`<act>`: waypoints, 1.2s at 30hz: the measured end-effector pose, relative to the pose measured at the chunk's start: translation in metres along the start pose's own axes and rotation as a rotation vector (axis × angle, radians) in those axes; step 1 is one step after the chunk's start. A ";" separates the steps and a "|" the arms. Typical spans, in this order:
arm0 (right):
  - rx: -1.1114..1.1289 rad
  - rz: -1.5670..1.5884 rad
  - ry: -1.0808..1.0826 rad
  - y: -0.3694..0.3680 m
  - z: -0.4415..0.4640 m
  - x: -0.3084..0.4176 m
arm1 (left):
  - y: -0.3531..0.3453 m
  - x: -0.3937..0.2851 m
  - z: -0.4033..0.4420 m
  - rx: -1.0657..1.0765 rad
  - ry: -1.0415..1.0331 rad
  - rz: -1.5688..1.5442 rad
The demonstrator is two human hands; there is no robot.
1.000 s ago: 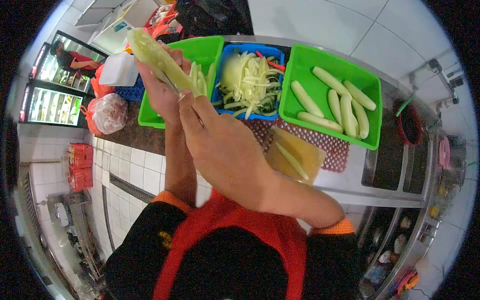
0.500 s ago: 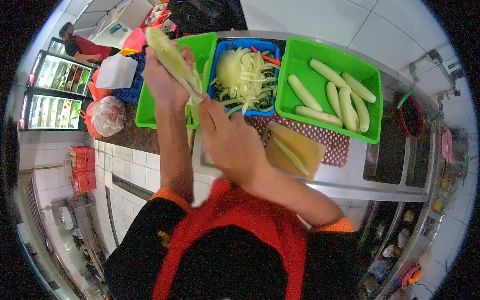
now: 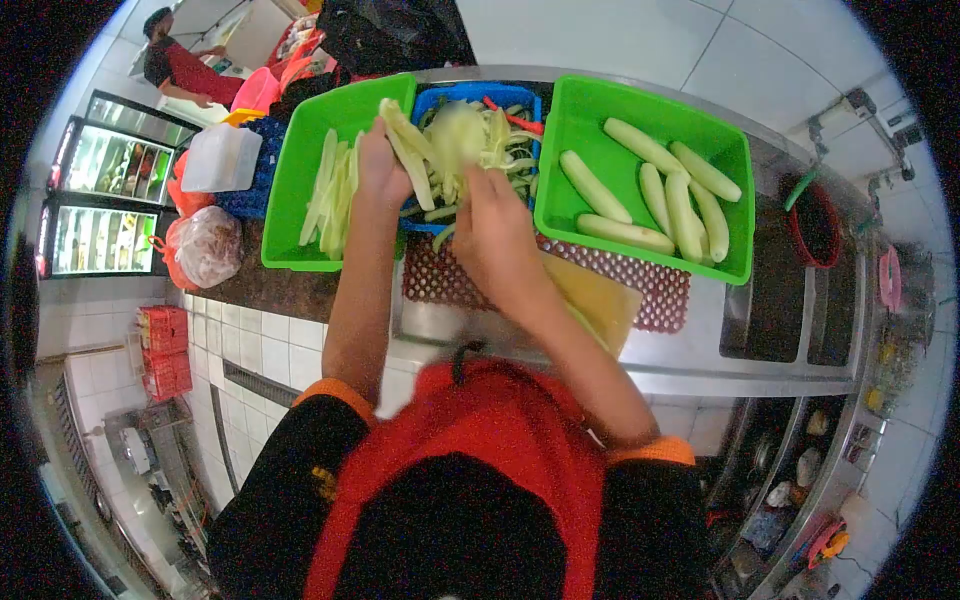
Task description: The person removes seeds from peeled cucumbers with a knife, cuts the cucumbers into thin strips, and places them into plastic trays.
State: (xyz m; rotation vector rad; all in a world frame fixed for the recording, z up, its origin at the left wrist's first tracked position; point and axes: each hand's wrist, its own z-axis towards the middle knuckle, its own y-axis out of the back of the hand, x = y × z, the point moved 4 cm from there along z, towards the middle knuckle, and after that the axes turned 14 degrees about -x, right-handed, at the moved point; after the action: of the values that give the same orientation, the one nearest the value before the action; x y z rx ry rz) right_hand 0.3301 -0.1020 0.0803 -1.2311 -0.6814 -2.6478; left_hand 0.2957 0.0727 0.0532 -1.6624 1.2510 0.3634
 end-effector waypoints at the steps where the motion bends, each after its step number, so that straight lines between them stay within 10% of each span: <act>1: -0.002 -0.002 -0.003 -0.004 0.006 -0.006 | 0.002 0.010 0.008 0.053 0.057 0.042; 21: -0.126 -0.082 -0.065 -0.075 0.092 -0.105 | 0.031 0.027 0.004 0.331 0.258 0.316; 25: 0.189 0.494 -0.651 -0.064 0.092 -0.090 | 0.021 0.020 -0.006 0.338 0.195 0.298; 36: -0.032 0.120 -0.383 -0.060 0.105 -0.108 | 0.031 0.027 -0.008 0.379 0.218 0.516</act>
State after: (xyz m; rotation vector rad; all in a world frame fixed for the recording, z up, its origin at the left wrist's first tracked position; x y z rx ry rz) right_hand 0.4543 -0.0070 0.0376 -1.7531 -0.5924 -2.3560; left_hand 0.2778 0.0517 0.0215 -1.0655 1.7911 0.2347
